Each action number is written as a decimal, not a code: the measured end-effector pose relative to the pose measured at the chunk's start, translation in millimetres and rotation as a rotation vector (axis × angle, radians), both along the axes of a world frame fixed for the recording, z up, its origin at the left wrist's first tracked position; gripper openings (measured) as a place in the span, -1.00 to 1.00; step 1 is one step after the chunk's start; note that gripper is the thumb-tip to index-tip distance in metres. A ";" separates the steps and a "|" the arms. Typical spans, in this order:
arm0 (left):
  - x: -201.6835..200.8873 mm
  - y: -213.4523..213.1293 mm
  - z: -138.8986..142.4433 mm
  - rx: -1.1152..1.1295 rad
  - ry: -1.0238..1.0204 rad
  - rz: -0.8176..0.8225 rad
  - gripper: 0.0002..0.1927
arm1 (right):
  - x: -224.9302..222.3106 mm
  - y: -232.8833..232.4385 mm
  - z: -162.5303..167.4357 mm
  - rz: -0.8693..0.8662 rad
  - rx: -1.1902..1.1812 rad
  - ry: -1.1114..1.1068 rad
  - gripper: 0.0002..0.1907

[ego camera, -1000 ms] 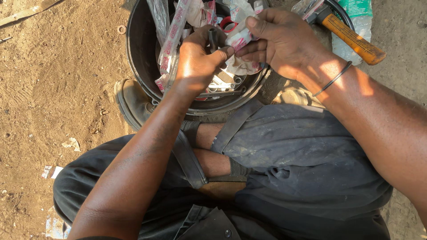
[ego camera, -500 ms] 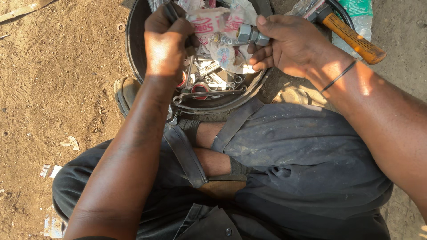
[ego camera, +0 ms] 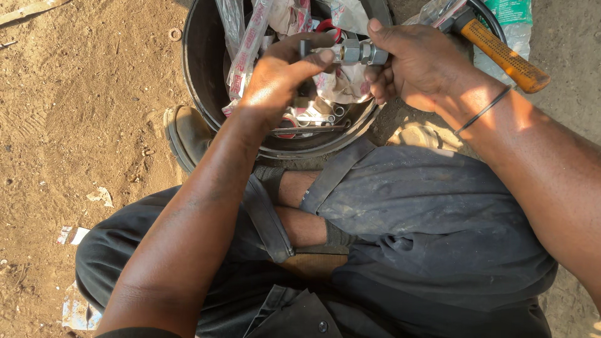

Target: The person sits on the ground and assembles plumbing components by hand. They connect a brass fitting to a black rubber hose, then attach a metal nut and a threaded adapter, tightening each by hand.

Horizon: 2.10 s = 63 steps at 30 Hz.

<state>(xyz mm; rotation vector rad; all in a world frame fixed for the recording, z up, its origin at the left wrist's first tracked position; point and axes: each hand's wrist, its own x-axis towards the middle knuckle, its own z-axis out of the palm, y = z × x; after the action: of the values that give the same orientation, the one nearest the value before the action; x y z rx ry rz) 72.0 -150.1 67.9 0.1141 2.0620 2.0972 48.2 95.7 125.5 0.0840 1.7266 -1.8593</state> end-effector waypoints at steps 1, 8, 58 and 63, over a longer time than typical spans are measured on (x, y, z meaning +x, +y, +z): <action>2.5 6.0 6.7 0.048 -0.016 -0.052 -0.53 | 1.1 -2.8 1.4 -0.026 0.036 -0.012 -0.50; 15.6 30.8 18.9 0.115 0.200 -0.076 -0.64 | 13.4 -16.3 2.5 -0.028 0.066 0.057 -0.55; 14.5 26.8 16.7 -0.060 0.192 0.013 -0.73 | 0.5 -11.9 2.2 0.036 -0.298 -0.078 -0.79; 14.0 27.1 16.2 -0.034 0.259 -0.017 -0.75 | 4.6 -17.4 2.8 0.032 -0.080 -0.122 -0.68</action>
<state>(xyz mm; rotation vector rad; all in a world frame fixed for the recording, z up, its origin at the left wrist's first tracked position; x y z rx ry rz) 86.0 -123.0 84.1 0.4178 2.2275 2.1328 52.8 78.3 128.4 0.1344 1.5610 -1.8585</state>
